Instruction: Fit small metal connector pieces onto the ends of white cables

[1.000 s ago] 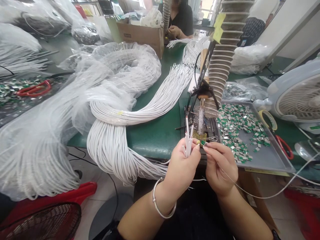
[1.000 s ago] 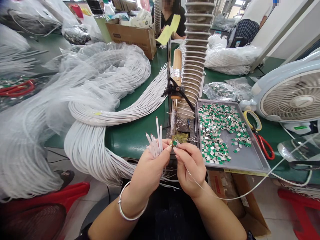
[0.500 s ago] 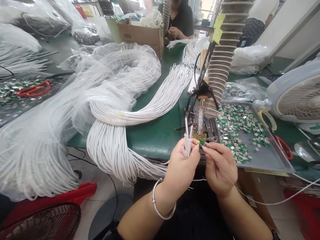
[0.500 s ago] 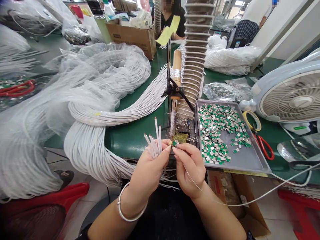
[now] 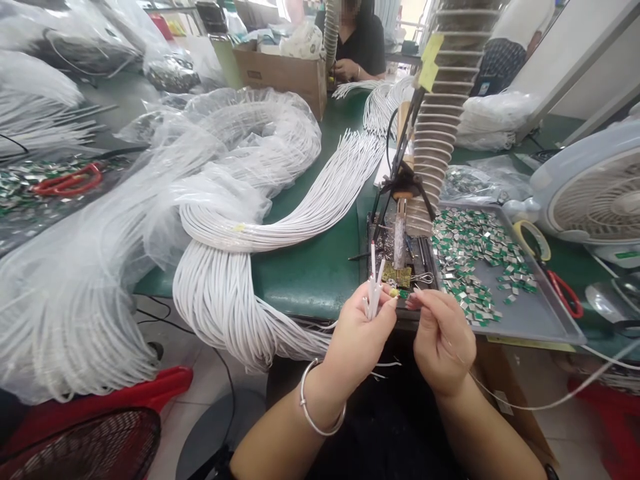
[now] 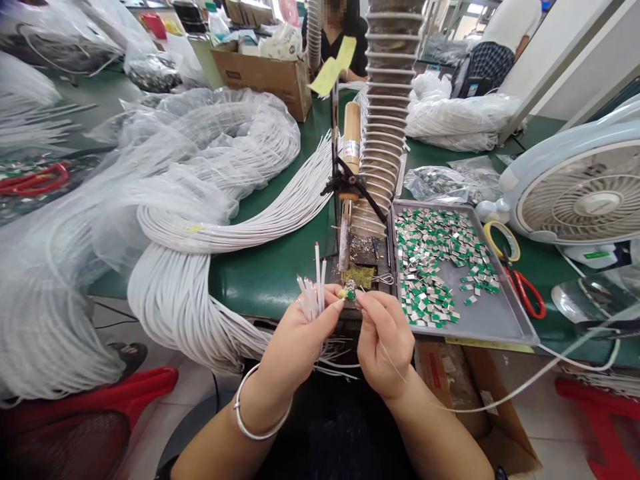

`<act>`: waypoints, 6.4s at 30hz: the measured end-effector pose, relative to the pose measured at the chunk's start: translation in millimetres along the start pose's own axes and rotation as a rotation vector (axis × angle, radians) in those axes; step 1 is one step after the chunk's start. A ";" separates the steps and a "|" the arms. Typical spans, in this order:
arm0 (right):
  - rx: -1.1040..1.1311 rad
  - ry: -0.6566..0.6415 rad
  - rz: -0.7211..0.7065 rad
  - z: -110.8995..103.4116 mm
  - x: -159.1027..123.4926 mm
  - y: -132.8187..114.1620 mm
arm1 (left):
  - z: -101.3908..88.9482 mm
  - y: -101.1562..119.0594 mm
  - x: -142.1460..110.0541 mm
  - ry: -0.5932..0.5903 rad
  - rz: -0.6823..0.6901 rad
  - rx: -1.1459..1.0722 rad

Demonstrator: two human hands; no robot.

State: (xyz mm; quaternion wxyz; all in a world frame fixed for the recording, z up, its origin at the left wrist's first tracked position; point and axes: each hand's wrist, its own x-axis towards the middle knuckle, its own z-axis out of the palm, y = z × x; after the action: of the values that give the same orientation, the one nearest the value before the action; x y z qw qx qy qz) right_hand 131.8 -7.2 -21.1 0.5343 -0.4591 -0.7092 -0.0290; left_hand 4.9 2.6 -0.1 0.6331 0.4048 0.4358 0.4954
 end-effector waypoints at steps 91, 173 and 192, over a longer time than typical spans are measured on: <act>0.127 -0.095 0.093 -30.4 -18.5 -5.6 | -34.1 -14.0 -7.1 -0.438 0.011 0.194; 0.351 -0.194 0.518 2.5 6.6 -8.2 | 0.9 -16.8 -2.4 -0.001 0.066 -0.172; 0.215 -0.029 0.139 3.0 -10.2 1.1 | 2.6 -14.6 0.1 0.067 -0.055 -0.144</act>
State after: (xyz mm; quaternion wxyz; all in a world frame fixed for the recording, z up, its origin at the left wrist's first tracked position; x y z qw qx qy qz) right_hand 130.4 -11.2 -30.9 0.5707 -0.4476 -0.6823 0.0911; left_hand 11.4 -0.1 -13.2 0.6589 0.3293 0.4311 0.5211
